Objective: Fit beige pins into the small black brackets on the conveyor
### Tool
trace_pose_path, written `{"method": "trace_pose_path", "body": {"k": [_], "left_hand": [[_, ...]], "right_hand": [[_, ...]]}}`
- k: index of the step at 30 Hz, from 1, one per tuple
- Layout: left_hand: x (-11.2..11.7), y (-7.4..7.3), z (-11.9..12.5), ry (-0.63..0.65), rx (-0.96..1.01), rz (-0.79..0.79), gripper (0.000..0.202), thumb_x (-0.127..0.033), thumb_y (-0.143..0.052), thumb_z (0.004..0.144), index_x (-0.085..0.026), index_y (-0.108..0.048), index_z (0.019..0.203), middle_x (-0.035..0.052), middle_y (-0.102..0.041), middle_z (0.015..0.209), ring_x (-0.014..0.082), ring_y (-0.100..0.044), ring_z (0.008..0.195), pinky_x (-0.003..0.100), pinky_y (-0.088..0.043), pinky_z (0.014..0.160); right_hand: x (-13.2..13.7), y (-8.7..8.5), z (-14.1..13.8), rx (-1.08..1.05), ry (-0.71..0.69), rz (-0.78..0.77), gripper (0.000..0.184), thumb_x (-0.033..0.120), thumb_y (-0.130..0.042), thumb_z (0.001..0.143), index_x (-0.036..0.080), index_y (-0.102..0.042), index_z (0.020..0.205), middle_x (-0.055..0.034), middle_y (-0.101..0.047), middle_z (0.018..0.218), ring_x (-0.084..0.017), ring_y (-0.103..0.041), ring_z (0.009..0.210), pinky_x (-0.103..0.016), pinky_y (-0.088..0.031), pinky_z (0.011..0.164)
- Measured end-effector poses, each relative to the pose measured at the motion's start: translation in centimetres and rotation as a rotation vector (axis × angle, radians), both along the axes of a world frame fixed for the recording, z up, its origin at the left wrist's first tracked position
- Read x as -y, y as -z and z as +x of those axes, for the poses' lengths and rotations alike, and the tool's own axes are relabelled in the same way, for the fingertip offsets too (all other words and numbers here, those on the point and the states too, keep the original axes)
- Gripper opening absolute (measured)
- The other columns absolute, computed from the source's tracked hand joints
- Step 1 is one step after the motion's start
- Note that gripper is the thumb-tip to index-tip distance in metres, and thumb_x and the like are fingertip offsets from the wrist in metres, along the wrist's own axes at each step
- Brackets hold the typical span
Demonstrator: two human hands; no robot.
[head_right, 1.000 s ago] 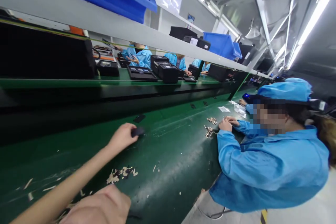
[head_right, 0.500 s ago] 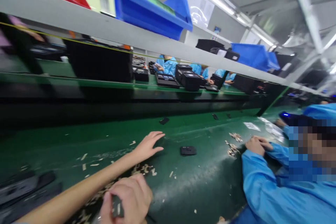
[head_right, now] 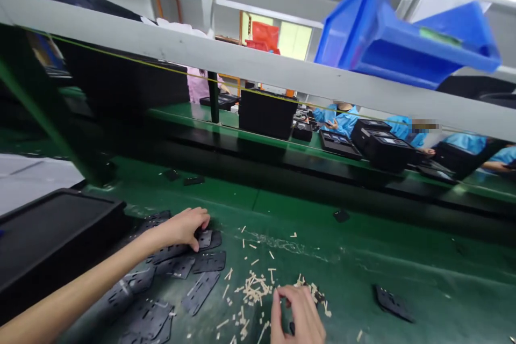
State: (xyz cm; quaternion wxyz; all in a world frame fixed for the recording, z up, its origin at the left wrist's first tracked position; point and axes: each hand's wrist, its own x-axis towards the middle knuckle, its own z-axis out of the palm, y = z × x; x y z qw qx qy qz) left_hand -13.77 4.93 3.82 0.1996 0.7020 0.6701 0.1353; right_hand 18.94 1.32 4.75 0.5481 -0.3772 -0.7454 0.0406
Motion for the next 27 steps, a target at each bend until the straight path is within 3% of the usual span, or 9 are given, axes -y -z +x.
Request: {"method": "trace_pose_path", "body": {"k": [2,4,8,10,13,16,20,23,27], "left_hand": [[0.6,-0.4,0.3,-0.011,0.040,0.017,0.035,-0.018,-0.081,0.042,-0.017,-0.052,0.061,0.0022,-0.056,0.075,0.0250,-0.053,0.081,0.029,-0.037,0.070],[1.3,-1.1,0.6,-0.011,0.109,0.033,0.028,-0.020,-0.076,0.053,-0.017,-0.049,0.059,0.0012,-0.055,0.072,0.0221,-0.053,0.077,0.027,-0.036,0.066],[2.2,-1.8,3.3,-0.013,0.290,0.062,0.021,-0.031,-0.048,0.082,-0.018,-0.046,0.066,-0.0003,-0.055,0.067,0.0161,-0.053,0.066,0.024,-0.038,0.059],[2.1,-1.7,6.3,-0.011,0.522,0.034,0.023,-0.038,-0.041,0.086,-0.018,-0.043,0.075,-0.0001,-0.058,0.070,0.0130,-0.053,0.057,0.022,-0.040,0.050],[1.8,-2.0,11.6,0.024,1.153,-0.097,0.035,-0.048,-0.058,0.074,-0.019,-0.038,0.080,-0.0002,-0.061,0.070,0.0089,-0.048,0.044,0.019,-0.040,0.038],[2.2,-3.7,15.2,0.091,1.471,-0.135,0.041,-0.045,-0.068,0.069,-0.019,-0.038,0.079,-0.0002,-0.061,0.069,0.0094,-0.052,0.047,0.017,-0.043,0.036],[3.3,-6.1,15.9,0.158,1.543,-0.091,0.029,-0.036,-0.064,0.076,-0.017,-0.042,0.075,-0.0015,-0.056,0.067,0.0084,-0.051,0.051,0.013,-0.040,0.036],[3.9,-6.8,15.4,0.159,1.497,-0.033,0.025,-0.033,-0.061,0.079,-0.017,-0.043,0.073,-0.0017,-0.054,0.066,0.0079,-0.049,0.054,0.012,-0.037,0.039],[4.2,-6.6,15.4,0.133,1.365,0.045,0.025,-0.032,-0.057,0.080,-0.017,-0.040,0.070,-0.0028,-0.050,0.063,0.0084,-0.047,0.055,0.016,-0.038,0.047]], "right_hand": [[-0.2,0.5,0.0,0.020,0.007,-0.043,0.007,0.018,-0.060,0.078,0.020,-0.061,0.071,-0.0016,-0.057,0.060,-0.014,-0.049,0.050,-0.026,-0.038,0.054],[-0.3,1.0,-0.1,0.012,0.010,-0.120,0.008,0.023,-0.062,0.077,0.020,-0.063,0.070,-0.0004,-0.055,0.058,-0.013,-0.047,0.048,-0.026,-0.038,0.052],[-0.3,1.8,-0.6,-0.160,-0.013,-0.500,0.014,0.031,-0.066,0.072,0.019,-0.063,0.065,0.0006,-0.057,0.058,-0.011,-0.045,0.046,-0.023,-0.038,0.050],[-0.5,1.5,-1.0,-0.331,-0.082,-0.725,0.019,0.035,-0.067,0.071,0.018,-0.062,0.066,-0.0015,-0.061,0.060,-0.012,-0.049,0.050,-0.022,-0.038,0.047],[-1.2,-0.4,-1.4,-0.554,-0.179,-0.902,0.024,0.037,-0.070,0.069,0.015,-0.061,0.067,-0.0033,-0.062,0.060,-0.012,-0.048,0.051,-0.019,-0.033,0.042],[-2.1,-3.4,-1.6,-0.664,-0.287,-0.892,0.023,0.034,-0.072,0.068,0.016,-0.059,0.066,-0.0049,-0.062,0.075,-0.012,-0.051,0.059,-0.018,-0.035,0.043],[-2.4,-6.7,-2.1,-0.640,-0.399,-0.827,0.023,0.032,-0.070,0.071,0.017,-0.055,0.063,-0.0040,-0.060,0.075,-0.011,-0.050,0.060,-0.017,-0.035,0.042],[-2.2,-7.4,-2.5,-0.542,-0.424,-0.784,0.021,0.031,-0.068,0.074,0.017,-0.055,0.065,-0.0028,-0.059,0.073,-0.010,-0.049,0.056,-0.017,-0.034,0.042],[-1.9,-7.2,-2.5,-0.431,-0.367,-0.722,0.018,0.029,-0.064,0.077,0.017,-0.056,0.067,-0.0024,-0.060,0.073,-0.011,-0.052,0.058,-0.019,-0.038,0.044]]}}
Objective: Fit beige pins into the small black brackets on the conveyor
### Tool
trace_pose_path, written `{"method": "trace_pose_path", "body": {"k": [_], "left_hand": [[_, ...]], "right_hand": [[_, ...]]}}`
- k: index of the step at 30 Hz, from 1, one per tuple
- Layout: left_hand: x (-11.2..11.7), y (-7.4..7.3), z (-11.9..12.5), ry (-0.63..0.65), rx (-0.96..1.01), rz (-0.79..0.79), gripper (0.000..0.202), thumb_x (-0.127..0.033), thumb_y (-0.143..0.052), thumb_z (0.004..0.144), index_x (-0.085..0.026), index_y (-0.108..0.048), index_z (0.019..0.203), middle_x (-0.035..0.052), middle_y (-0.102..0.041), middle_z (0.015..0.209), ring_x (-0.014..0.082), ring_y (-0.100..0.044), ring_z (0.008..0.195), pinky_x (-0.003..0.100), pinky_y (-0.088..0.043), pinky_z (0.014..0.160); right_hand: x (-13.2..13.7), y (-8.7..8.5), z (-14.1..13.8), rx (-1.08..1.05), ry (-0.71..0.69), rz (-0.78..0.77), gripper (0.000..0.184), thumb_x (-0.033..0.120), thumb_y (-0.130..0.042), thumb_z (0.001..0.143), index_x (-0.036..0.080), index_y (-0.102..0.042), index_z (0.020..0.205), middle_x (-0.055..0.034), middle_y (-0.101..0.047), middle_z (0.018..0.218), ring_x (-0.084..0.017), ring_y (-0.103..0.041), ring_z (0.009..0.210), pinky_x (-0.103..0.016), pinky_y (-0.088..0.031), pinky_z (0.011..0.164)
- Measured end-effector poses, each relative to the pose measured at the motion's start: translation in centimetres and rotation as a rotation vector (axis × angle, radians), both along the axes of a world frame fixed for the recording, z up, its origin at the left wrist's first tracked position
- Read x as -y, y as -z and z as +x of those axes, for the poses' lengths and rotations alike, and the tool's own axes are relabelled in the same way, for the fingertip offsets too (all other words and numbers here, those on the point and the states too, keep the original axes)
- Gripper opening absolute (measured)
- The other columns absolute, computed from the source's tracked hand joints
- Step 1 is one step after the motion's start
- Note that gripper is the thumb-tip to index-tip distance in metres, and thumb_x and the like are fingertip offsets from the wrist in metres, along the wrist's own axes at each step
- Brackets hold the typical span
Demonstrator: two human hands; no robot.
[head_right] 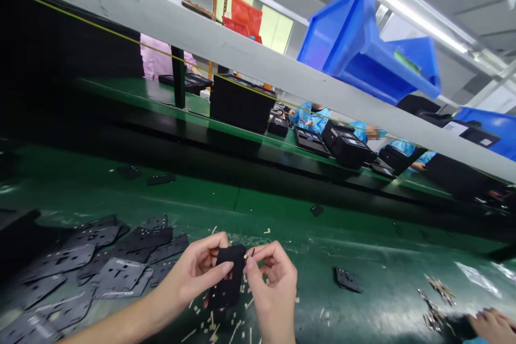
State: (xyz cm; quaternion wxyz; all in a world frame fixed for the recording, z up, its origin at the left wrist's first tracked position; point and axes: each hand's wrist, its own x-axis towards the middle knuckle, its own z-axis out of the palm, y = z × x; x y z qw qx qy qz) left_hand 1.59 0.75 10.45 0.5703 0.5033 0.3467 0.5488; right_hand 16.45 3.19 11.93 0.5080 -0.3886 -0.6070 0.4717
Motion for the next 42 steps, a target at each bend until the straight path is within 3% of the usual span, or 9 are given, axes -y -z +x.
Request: {"method": "trace_pose_path", "body": {"k": [6,12,19,28,42], "left_hand": [[0.4,0.0,0.2,-0.148,-0.314,0.114,0.020,-0.024,-0.051,0.080,-0.017,-0.041,0.064,-0.0029,-0.042,0.062,0.0100,-0.040,0.056,0.019,-0.034,0.050],[0.6,-0.2,-0.3,-0.144,-0.438,0.168,0.020,-0.024,-0.048,0.082,-0.018,-0.040,0.065,-0.0030,-0.040,0.060,0.0111,-0.039,0.057,0.021,-0.032,0.052],[0.5,-0.3,-0.3,-0.083,-0.319,0.077,0.020,-0.028,-0.049,0.084,-0.018,-0.042,0.068,-0.0034,-0.040,0.061,0.0103,-0.039,0.056,0.020,-0.031,0.050],[0.7,-0.7,-0.4,-0.076,-0.290,0.078,0.019,-0.027,-0.050,0.082,-0.018,-0.044,0.068,-0.0026,-0.043,0.063,0.0107,-0.041,0.057,0.020,-0.033,0.052],[0.8,-1.2,-0.4,-0.062,-0.268,0.074,0.017,-0.025,-0.051,0.081,-0.018,-0.045,0.067,-0.0018,-0.049,0.063,0.0104,-0.044,0.055,0.020,-0.034,0.050]], "right_hand": [[0.2,0.3,0.1,0.149,0.067,0.141,0.014,0.024,-0.061,0.079,0.017,-0.057,0.067,-0.0031,-0.062,0.071,-0.013,-0.059,0.062,-0.022,-0.047,0.053],[0.4,-0.2,-0.2,0.209,0.070,0.167,0.011,0.020,-0.060,0.078,0.017,-0.058,0.068,-0.0032,-0.062,0.070,-0.014,-0.059,0.063,-0.022,-0.048,0.053],[0.0,-0.3,0.3,0.148,-0.025,0.023,0.011,0.023,-0.062,0.077,0.017,-0.059,0.069,-0.0035,-0.062,0.074,-0.013,-0.058,0.062,-0.022,-0.045,0.051],[-0.4,-0.4,0.5,-0.004,-0.135,-0.151,0.014,0.027,-0.067,0.075,0.017,-0.059,0.069,-0.0010,-0.059,0.069,-0.010,-0.053,0.054,-0.019,-0.041,0.044],[-0.4,-0.5,0.4,0.033,-0.125,-0.122,0.012,0.025,-0.066,0.076,0.017,-0.060,0.069,0.0000,-0.060,0.065,-0.010,-0.055,0.053,-0.019,-0.040,0.043]]}}
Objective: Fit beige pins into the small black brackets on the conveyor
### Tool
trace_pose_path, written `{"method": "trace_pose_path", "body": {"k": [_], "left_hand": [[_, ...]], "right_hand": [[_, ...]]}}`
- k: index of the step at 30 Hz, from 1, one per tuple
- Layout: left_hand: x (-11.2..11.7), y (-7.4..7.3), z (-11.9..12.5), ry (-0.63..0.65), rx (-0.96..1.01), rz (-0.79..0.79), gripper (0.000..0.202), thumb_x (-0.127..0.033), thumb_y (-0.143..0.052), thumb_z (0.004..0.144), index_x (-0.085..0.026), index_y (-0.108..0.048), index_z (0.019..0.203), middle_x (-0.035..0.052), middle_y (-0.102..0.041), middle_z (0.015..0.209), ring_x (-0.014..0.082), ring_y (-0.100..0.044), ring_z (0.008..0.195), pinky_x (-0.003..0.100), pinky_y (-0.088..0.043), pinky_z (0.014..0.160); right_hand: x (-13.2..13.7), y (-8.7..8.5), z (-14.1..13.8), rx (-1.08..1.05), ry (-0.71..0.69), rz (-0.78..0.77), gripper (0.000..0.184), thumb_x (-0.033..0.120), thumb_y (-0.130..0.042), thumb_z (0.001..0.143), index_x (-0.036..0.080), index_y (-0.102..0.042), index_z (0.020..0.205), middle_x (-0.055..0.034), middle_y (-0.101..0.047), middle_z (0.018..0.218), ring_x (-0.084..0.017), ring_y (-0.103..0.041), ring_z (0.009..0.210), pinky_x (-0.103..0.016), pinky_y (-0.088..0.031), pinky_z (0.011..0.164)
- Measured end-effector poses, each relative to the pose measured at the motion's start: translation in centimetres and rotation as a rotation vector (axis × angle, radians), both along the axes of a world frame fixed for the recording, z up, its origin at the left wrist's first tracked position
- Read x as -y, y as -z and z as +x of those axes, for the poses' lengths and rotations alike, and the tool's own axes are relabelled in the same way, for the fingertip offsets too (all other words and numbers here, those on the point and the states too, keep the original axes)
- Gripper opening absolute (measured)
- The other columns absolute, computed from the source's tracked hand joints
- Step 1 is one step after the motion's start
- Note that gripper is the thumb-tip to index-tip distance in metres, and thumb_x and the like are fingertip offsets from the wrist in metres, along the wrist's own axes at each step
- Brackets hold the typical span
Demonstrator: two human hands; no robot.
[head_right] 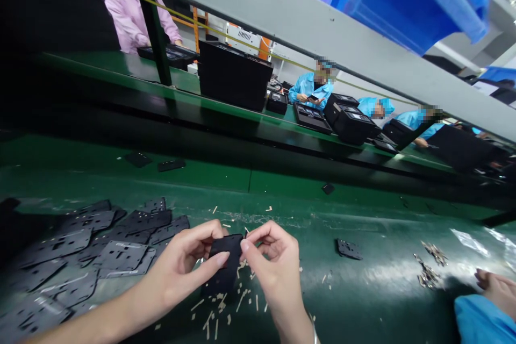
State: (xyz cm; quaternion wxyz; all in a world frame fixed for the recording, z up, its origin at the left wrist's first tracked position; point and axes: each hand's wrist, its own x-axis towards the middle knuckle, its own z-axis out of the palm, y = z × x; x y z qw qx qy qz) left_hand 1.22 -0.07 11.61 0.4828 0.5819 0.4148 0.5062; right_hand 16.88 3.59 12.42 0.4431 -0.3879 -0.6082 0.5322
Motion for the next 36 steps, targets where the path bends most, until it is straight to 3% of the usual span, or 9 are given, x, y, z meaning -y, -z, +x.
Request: {"method": "trace_pose_path", "body": {"k": [10,17,23,27,33,36], "left_hand": [[0.3,-0.1,-0.3,-0.053,-0.189,0.120,0.019,-0.025,-0.047,0.085,-0.019,-0.044,0.067,-0.0014,-0.045,0.062,0.0122,-0.041,0.057,0.022,-0.034,0.054],[0.3,0.1,-0.5,-0.047,-0.210,0.143,0.017,-0.024,-0.045,0.087,-0.018,-0.046,0.072,-0.0027,-0.041,0.065,0.0113,-0.039,0.059,0.022,-0.032,0.055],[-0.4,0.1,-0.7,0.044,0.083,-0.036,0.021,-0.032,-0.051,0.087,-0.017,-0.046,0.074,-0.0019,-0.048,0.069,0.0114,-0.046,0.065,0.021,-0.036,0.059],[-0.8,0.3,-0.6,0.107,0.264,-0.104,0.021,-0.031,-0.057,0.085,-0.016,-0.046,0.074,-0.0017,-0.053,0.070,0.0106,-0.050,0.066,0.020,-0.039,0.061],[-0.7,0.3,-0.5,0.148,0.334,-0.119,0.018,-0.026,-0.059,0.084,-0.014,-0.049,0.074,-0.0014,-0.057,0.071,0.0095,-0.054,0.067,0.019,-0.041,0.062],[-0.9,0.3,-0.8,0.200,0.343,-0.132,0.018,-0.025,-0.060,0.083,-0.014,-0.049,0.074,-0.0012,-0.059,0.071,0.0091,-0.055,0.067,0.018,-0.042,0.061]], "right_hand": [[-0.1,0.1,-0.1,0.053,0.036,0.027,0.012,0.025,-0.067,0.075,0.017,-0.061,0.069,0.0001,-0.061,0.066,-0.010,-0.056,0.053,-0.019,-0.041,0.043],[-0.8,0.2,0.1,0.084,0.073,-0.056,0.014,0.029,-0.074,0.068,0.016,-0.069,0.069,0.0000,-0.063,0.055,-0.011,-0.056,0.047,-0.020,-0.040,0.042],[-0.7,-0.2,0.4,-0.002,0.032,-0.078,0.020,0.032,-0.071,0.072,0.019,-0.072,0.088,-0.0019,-0.067,0.064,-0.009,-0.056,0.049,-0.018,-0.036,0.040],[-0.5,-0.4,0.5,-0.075,-0.028,-0.100,0.016,0.033,-0.066,0.077,0.018,-0.070,0.079,-0.0017,-0.065,0.063,-0.007,-0.054,0.050,-0.016,-0.033,0.040],[-0.5,-0.5,0.2,-0.093,-0.023,-0.166,0.015,0.029,-0.074,0.069,0.017,-0.065,0.070,0.0030,-0.057,0.056,-0.005,-0.048,0.047,-0.013,-0.031,0.039],[-0.9,-0.4,0.2,-0.142,-0.096,-0.260,0.020,0.029,-0.077,0.064,0.016,-0.061,0.064,0.0034,-0.055,0.055,-0.005,-0.048,0.044,-0.013,-0.028,0.035]]}}
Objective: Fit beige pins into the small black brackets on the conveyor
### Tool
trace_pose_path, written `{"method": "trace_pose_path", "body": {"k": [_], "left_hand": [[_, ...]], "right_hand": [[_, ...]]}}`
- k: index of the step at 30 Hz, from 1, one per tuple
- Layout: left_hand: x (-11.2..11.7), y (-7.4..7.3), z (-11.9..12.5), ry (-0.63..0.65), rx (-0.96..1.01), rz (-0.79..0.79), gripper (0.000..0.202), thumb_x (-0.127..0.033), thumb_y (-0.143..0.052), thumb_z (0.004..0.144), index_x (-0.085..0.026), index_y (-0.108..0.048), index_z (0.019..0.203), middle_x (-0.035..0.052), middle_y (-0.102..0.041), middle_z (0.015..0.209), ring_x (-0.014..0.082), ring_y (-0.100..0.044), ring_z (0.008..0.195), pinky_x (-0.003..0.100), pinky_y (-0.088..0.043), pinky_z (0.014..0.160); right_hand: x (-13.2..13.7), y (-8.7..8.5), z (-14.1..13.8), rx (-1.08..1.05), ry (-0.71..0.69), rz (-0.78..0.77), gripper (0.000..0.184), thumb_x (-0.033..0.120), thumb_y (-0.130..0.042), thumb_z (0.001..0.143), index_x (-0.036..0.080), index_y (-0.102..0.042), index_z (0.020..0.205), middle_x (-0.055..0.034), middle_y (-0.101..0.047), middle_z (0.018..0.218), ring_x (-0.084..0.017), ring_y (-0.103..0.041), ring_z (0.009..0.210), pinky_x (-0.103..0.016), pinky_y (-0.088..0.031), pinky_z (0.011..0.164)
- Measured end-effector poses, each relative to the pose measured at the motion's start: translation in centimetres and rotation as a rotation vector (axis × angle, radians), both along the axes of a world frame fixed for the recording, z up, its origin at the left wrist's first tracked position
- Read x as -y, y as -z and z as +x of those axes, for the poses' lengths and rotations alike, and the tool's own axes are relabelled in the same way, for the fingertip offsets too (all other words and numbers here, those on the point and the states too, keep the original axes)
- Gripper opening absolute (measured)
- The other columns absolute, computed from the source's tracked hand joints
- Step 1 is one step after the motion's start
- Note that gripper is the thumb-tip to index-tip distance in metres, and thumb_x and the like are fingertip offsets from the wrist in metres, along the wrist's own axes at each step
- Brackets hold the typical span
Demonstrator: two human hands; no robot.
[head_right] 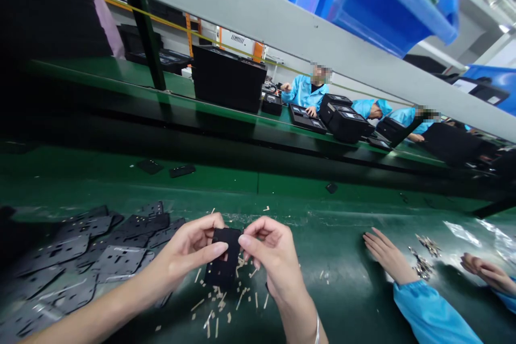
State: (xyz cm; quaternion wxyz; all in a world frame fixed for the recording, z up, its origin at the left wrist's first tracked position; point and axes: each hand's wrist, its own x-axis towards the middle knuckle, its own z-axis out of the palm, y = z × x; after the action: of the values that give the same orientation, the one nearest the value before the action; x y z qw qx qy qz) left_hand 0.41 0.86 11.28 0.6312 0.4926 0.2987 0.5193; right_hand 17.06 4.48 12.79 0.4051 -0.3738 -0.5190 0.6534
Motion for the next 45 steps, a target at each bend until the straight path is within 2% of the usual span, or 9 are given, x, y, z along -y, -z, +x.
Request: {"method": "trace_pose_path", "body": {"k": [5,7,10,14,22,31,39,42,45], "left_hand": [[-1.1,0.5,-0.2,0.079,-0.029,-0.017,0.022,-0.029,-0.064,0.078,-0.015,-0.048,0.076,0.0010,-0.063,0.071,0.0123,-0.059,0.065,0.021,-0.044,0.059],[-1.2,0.5,0.2,-0.079,-0.129,-0.019,0.022,-0.027,-0.066,0.075,-0.017,-0.050,0.087,0.0014,-0.064,0.076,0.0148,-0.060,0.070,0.024,-0.045,0.061],[-0.7,0.4,0.9,-0.341,-0.390,0.084,0.049,-0.020,-0.072,0.067,-0.022,-0.050,0.111,0.0044,-0.063,0.101,0.0201,-0.059,0.091,0.031,-0.047,0.075],[0.5,0.3,1.2,-0.394,-0.579,0.208,0.051,-0.021,-0.069,0.073,-0.025,-0.047,0.119,0.0039,-0.061,0.112,0.0203,-0.058,0.098,0.035,-0.046,0.088],[1.0,0.4,0.7,-0.464,-0.727,0.392,0.047,-0.018,-0.061,0.080,-0.025,-0.045,0.123,0.0039,-0.062,0.114,0.0208,-0.059,0.103,0.035,-0.048,0.088],[0.7,0.2,-0.2,-0.391,-0.809,0.533,0.048,-0.015,-0.056,0.082,-0.027,-0.042,0.127,0.0053,-0.060,0.117,0.0227,-0.055,0.106,0.038,-0.046,0.090],[0.7,-0.3,-0.7,-0.459,-0.909,0.816,0.049,-0.001,-0.046,0.083,-0.022,-0.041,0.127,0.0060,-0.060,0.116,0.0216,-0.051,0.106,0.037,-0.045,0.087],[0.4,-0.1,-0.9,-0.440,-1.004,0.865,0.048,0.001,-0.043,0.082,-0.022,-0.043,0.124,0.0056,-0.058,0.119,0.0223,-0.050,0.108,0.038,-0.042,0.089],[-1.6,0.9,-1.2,-0.409,-1.123,0.742,0.046,-0.002,-0.047,0.081,-0.021,-0.045,0.123,0.0059,-0.058,0.118,0.0230,-0.050,0.107,0.038,-0.042,0.088]], "right_hand": [[0.1,0.5,0.1,-0.019,-0.029,0.033,0.022,0.030,-0.076,0.065,0.017,-0.059,0.064,0.0029,-0.056,0.058,-0.005,-0.047,0.043,-0.014,-0.027,0.034],[0.6,0.7,0.0,0.062,0.107,0.195,0.016,0.028,-0.072,0.071,0.018,-0.061,0.068,0.0023,-0.057,0.061,-0.006,-0.049,0.048,-0.015,-0.032,0.038],[1.5,0.7,-0.2,0.187,0.266,0.440,0.008,0.022,-0.067,0.077,0.019,-0.063,0.071,0.0002,-0.060,0.070,-0.010,-0.055,0.063,-0.018,-0.043,0.052],[2.1,0.6,-0.7,0.224,0.259,0.566,0.007,0.019,-0.065,0.078,0.020,-0.063,0.071,-0.0008,-0.062,0.073,-0.013,-0.057,0.070,-0.021,-0.045,0.059],[1.6,1.4,-0.5,0.047,0.136,0.385,0.004,0.022,-0.068,0.076,0.021,-0.064,0.075,-0.0006,-0.059,0.077,-0.010,-0.051,0.063,-0.020,-0.037,0.047],[1.1,0.3,-0.4,-0.025,0.022,0.236,0.009,0.022,-0.073,0.067,0.019,-0.065,0.067,-0.0012,-0.056,0.069,-0.012,-0.048,0.062,-0.020,-0.033,0.043],[0.8,0.5,-0.5,-0.093,-0.063,0.056,0.013,0.025,-0.075,0.064,0.018,-0.064,0.064,0.0012,-0.053,0.066,-0.008,-0.042,0.052,-0.018,-0.032,0.041],[0.2,0.6,-0.5,-0.038,-0.088,0.012,0.018,0.029,-0.074,0.064,0.017,-0.061,0.062,0.0028,-0.051,0.060,-0.007,-0.041,0.047,-0.018,-0.030,0.039],[-1.1,1.0,0.1,0.205,0.009,0.160,0.018,0.034,-0.070,0.069,0.018,-0.063,0.069,0.0004,-0.057,0.065,-0.010,-0.048,0.054,-0.019,-0.033,0.043]]}}
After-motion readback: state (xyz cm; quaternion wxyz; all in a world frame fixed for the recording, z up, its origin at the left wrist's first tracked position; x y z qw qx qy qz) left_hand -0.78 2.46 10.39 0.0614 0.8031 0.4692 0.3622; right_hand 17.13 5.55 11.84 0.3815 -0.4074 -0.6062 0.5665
